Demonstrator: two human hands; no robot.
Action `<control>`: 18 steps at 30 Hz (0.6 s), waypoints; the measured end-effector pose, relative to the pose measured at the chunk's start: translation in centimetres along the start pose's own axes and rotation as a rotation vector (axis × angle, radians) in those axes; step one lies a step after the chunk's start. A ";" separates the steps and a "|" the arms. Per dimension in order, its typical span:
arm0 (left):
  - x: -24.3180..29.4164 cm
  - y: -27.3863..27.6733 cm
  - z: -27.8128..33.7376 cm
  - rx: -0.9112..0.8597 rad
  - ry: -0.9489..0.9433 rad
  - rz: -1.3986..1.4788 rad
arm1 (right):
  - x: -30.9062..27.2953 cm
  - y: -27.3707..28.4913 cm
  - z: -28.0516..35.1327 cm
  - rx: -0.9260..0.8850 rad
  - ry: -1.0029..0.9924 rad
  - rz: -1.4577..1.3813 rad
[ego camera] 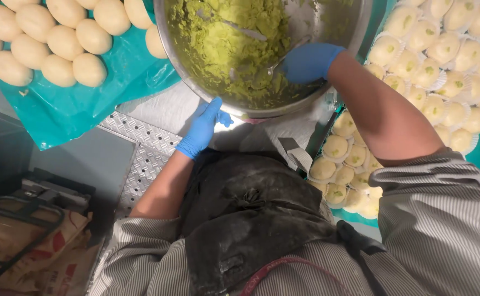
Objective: Filling dough balls with a green paste and placing them into individual liners on a tray.
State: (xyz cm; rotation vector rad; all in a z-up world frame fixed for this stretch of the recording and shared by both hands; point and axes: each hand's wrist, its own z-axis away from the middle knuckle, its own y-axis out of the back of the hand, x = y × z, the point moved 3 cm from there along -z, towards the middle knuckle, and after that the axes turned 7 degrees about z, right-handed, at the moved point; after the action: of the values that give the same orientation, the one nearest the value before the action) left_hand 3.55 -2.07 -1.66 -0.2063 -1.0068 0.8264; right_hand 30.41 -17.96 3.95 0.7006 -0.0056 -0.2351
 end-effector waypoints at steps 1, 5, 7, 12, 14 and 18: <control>0.2 -0.2 0.3 0.001 0.005 0.004 | -0.1 -0.3 -0.4 -0.006 0.001 -0.001; 1.0 -0.7 0.3 0.011 0.003 -0.059 | -1.4 1.6 1.4 -0.022 0.016 -0.166; 0.9 -0.1 0.5 -0.006 0.012 -0.075 | -2.2 2.9 2.8 -0.037 -0.048 -0.321; -0.6 2.4 -1.1 -0.022 0.053 -0.033 | 0.1 4.1 8.7 0.101 -0.012 -0.627; -1.6 4.7 -0.9 0.039 0.097 -0.078 | 2.7 2.9 14.2 0.222 -0.087 -0.770; -0.6 5.4 -0.7 0.063 0.079 -0.068 | 8.1 -4.5 24.9 0.701 -0.253 -1.051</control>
State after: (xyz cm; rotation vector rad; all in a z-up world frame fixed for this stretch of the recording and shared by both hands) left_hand 1.20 1.37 -5.16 -0.1494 -0.9074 0.7811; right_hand 35.27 -38.91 19.50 1.3255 0.0422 -1.3761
